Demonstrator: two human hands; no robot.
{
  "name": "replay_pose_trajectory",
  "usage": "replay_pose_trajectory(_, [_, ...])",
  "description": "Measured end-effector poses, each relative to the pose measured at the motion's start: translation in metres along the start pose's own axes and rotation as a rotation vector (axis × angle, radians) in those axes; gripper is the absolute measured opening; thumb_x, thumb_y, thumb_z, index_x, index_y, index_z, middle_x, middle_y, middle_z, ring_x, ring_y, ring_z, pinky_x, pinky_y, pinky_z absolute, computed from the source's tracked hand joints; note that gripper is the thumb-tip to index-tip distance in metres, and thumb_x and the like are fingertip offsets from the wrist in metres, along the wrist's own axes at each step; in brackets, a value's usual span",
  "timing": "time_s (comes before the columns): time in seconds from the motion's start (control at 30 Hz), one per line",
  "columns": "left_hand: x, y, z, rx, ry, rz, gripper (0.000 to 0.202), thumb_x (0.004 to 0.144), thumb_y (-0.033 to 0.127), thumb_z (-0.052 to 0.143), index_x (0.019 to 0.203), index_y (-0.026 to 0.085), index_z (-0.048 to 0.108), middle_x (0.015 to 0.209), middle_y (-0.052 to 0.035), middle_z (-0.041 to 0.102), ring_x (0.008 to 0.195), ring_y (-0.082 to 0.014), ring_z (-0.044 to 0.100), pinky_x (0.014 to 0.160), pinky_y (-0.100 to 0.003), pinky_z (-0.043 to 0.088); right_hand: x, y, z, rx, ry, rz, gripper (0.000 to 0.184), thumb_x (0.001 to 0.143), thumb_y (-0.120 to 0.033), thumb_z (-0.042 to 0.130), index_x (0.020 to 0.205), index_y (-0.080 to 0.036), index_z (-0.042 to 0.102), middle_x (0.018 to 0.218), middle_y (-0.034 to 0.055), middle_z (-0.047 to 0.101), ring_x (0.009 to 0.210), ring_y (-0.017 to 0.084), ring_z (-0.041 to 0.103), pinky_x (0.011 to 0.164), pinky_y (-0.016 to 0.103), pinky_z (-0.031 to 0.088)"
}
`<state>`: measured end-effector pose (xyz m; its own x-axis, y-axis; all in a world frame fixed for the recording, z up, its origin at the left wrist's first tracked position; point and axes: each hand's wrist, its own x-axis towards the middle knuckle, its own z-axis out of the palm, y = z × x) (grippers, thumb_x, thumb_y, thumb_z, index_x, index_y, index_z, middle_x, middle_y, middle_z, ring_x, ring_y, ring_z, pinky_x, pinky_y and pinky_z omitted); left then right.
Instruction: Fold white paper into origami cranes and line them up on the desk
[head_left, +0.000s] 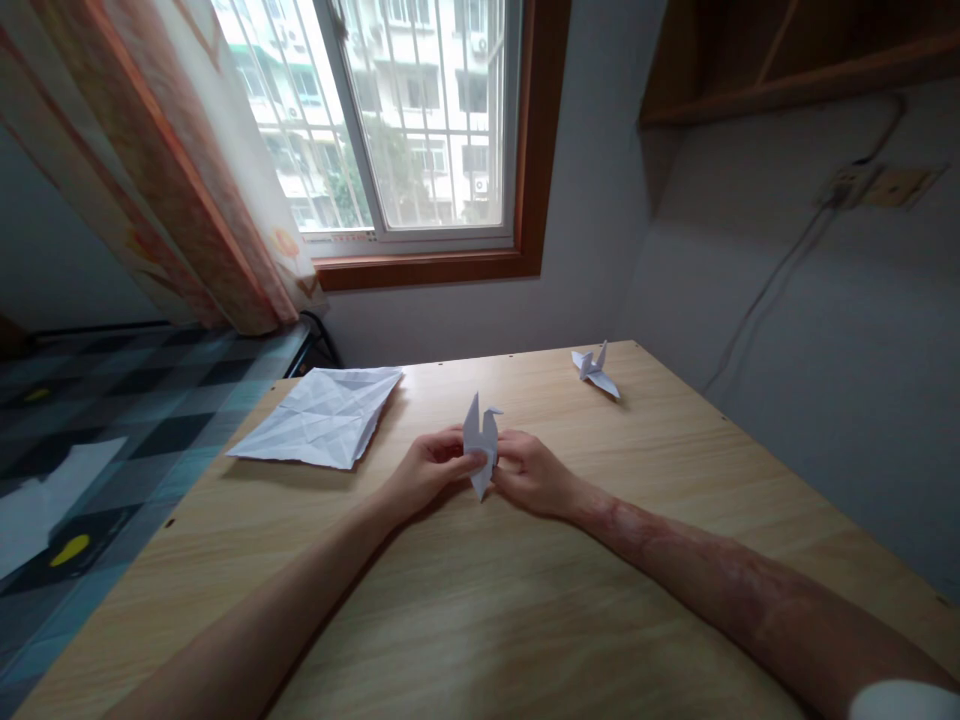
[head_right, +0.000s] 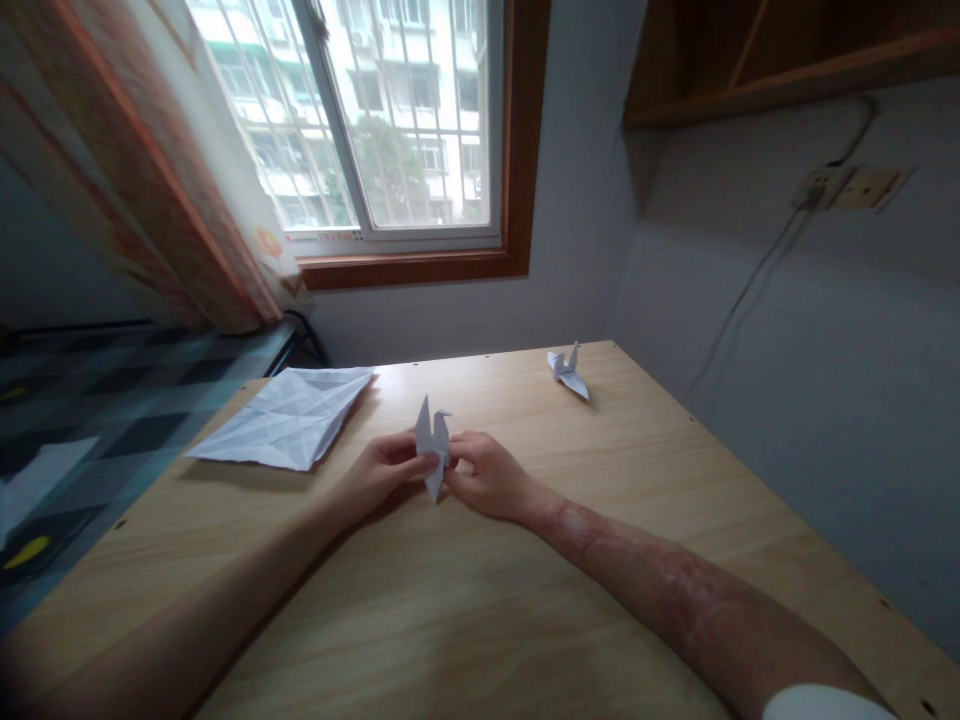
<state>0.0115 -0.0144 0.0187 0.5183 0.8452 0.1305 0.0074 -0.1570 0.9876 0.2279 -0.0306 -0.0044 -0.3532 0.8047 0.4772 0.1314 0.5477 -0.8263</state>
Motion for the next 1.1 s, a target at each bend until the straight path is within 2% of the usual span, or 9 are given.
replay_pose_trajectory(0.1, [0.0,0.0,-0.001,-0.014,-0.033,-0.005,0.033,0.092,0.046,0.086,0.104,0.016,0.085,0.111,-0.0107,0.082,0.103,-0.0269,0.073,0.095,-0.036,0.058,0.0,0.002,0.0,-0.093,-0.058,-0.073,0.014,0.096,-0.031,0.078,0.083,-0.026,0.077,0.082,0.003,0.075,0.092,0.026,0.071,0.092,0.04,0.055])
replay_pose_trajectory(0.2, [0.0,-0.005,-0.004,-0.051,-0.005,-0.018,0.036,0.091,0.048,0.086,0.105,0.015,0.084,0.108,-0.011,0.082,0.097,-0.0247,0.073,0.09,-0.034,0.057,0.001,0.005,0.0,-0.157,-0.072,-0.113,0.011,0.097,-0.026,0.077,0.086,-0.026,0.077,0.09,0.0039,0.078,0.093,0.026,0.071,0.094,0.041,0.053])
replay_pose_trajectory(0.37, [0.001,-0.02,-0.01,-0.203,0.048,-0.076,0.038,0.087,0.049,0.09,0.093,0.013,0.08,0.087,-0.0078,0.079,0.075,-0.0193,0.07,0.073,-0.031,0.056,0.002,0.009,0.0,-0.199,-0.065,-0.141,0.015,0.1,-0.023,0.072,0.086,-0.025,0.076,0.094,0.005,0.08,0.092,0.024,0.071,0.092,0.038,0.052])
replay_pose_trajectory(0.6, [0.003,-0.02,-0.008,-0.22,0.075,-0.082,0.043,0.089,0.057,0.088,0.095,0.014,0.084,0.094,-0.0111,0.081,0.087,-0.0242,0.074,0.083,-0.035,0.06,-0.002,0.001,0.001,-0.233,0.008,-0.09,0.007,0.096,-0.023,0.073,0.089,-0.024,0.073,0.088,0.0011,0.079,0.084,0.021,0.071,0.087,0.036,0.052])
replay_pose_trajectory(0.7, [0.009,-0.02,-0.006,-0.244,0.148,-0.073,0.05,0.091,0.064,0.082,0.094,0.014,0.083,0.094,-0.0116,0.081,0.09,-0.0258,0.074,0.086,-0.037,0.06,-0.004,-0.003,0.001,-0.197,0.074,-0.04,0.009,0.096,-0.023,0.071,0.087,-0.024,0.072,0.087,0.0007,0.079,0.082,0.021,0.073,0.083,0.034,0.053])
replay_pose_trajectory(0.83, [0.012,-0.017,-0.007,-0.3,0.256,0.002,0.05,0.091,0.063,0.081,0.106,0.015,0.082,0.113,-0.0139,0.08,0.104,-0.0282,0.073,0.097,-0.039,0.059,-0.005,0.003,-0.001,-0.086,0.208,0.104,0.008,0.095,-0.029,0.071,0.089,-0.024,0.071,0.082,0.0021,0.078,0.075,0.02,0.072,0.067,0.03,0.054])
replay_pose_trajectory(0.93, [0.01,-0.014,-0.01,-0.308,0.308,0.026,0.058,0.096,0.066,0.073,0.128,0.018,0.075,0.137,-0.0162,0.074,0.112,-0.0295,0.072,0.097,-0.04,0.059,-0.004,0.011,-0.005,-0.069,0.298,0.172,0.015,0.094,-0.037,0.075,0.088,-0.024,0.069,0.077,0.0006,0.073,0.064,0.017,0.063,0.054,0.026,0.044])
replay_pose_trajectory(1.0, [0.008,-0.012,-0.01,-0.272,0.346,0.028,0.066,0.096,0.064,0.075,0.144,0.02,0.065,0.152,-0.0182,0.066,0.12,-0.0309,0.072,0.099,-0.042,0.06,-0.002,0.014,-0.01,-0.116,0.351,0.179,0.018,0.095,-0.04,0.076,0.087,-0.024,0.068,0.075,0.0003,0.07,0.062,0.016,0.059,0.05,0.025,0.038])
replay_pose_trajectory(1.1, [0.007,-0.012,-0.008,-0.107,0.344,0.05,0.08,0.086,0.052,0.089,0.153,0.022,0.058,0.162,-0.0192,0.059,0.13,-0.0332,0.07,0.106,-0.045,0.059,0.001,0.014,-0.018,-0.172,0.39,0.161,0.019,0.096,-0.041,0.076,0.088,-0.024,0.07,0.078,0.0014,0.072,0.065,0.017,0.061,0.053,0.026,0.039])
